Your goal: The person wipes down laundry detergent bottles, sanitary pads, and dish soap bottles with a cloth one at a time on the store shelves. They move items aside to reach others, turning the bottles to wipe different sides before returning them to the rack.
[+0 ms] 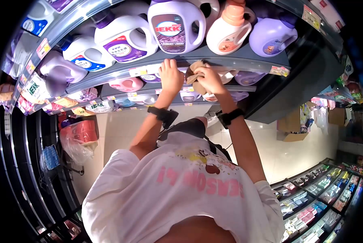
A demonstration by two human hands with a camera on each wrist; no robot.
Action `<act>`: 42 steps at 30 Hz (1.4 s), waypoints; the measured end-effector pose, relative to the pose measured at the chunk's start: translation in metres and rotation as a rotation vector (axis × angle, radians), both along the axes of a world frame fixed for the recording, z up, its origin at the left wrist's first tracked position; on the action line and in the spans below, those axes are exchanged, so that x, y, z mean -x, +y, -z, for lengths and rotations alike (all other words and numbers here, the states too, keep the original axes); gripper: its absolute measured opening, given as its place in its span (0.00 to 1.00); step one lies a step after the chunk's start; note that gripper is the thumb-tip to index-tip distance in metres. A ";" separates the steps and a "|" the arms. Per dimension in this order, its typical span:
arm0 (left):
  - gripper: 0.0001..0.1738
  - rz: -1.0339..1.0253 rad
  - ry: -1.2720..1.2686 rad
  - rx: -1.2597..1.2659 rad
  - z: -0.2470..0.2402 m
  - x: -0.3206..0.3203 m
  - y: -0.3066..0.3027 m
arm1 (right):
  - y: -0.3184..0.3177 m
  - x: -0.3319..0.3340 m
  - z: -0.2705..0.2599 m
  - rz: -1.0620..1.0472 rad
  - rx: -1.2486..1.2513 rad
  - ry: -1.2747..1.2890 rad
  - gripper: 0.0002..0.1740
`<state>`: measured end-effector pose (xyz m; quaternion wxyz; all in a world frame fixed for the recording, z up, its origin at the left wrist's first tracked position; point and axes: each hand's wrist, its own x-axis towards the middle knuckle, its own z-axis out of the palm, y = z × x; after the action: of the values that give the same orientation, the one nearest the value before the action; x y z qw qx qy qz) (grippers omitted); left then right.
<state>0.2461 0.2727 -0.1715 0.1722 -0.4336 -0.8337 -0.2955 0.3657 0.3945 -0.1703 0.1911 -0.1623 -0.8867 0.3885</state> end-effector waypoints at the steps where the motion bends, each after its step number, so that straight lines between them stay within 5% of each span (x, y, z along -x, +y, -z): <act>1: 0.18 -0.017 0.009 0.004 0.001 0.000 0.001 | -0.004 -0.005 0.001 0.061 0.031 -0.002 0.14; 10: 0.23 -0.004 -0.111 0.068 -0.006 -0.028 -0.002 | 0.024 -0.023 -0.020 0.199 0.021 0.324 0.18; 13: 0.30 0.117 -0.069 -0.026 -0.013 -0.029 -0.002 | 0.051 -0.030 -0.033 0.125 0.019 0.322 0.17; 18: 0.31 0.014 -0.117 0.033 -0.011 -0.041 0.015 | 0.062 -0.062 -0.027 0.122 0.148 0.207 0.18; 28: 0.23 -0.137 -0.062 -0.049 -0.013 -0.044 0.033 | 0.094 -0.132 0.009 0.124 0.240 -0.011 0.18; 37: 0.23 -0.101 -0.109 0.138 -0.024 -0.045 0.019 | 0.068 -0.059 -0.038 -0.163 0.021 0.172 0.16; 42: 0.25 -0.125 -0.043 0.240 -0.020 -0.053 0.014 | 0.048 -0.020 -0.022 0.021 0.032 0.226 0.15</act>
<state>0.2989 0.2865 -0.1511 0.1195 -0.3917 -0.8919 -0.1917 0.3855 0.4421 -0.1485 0.2913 -0.1295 -0.8515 0.4164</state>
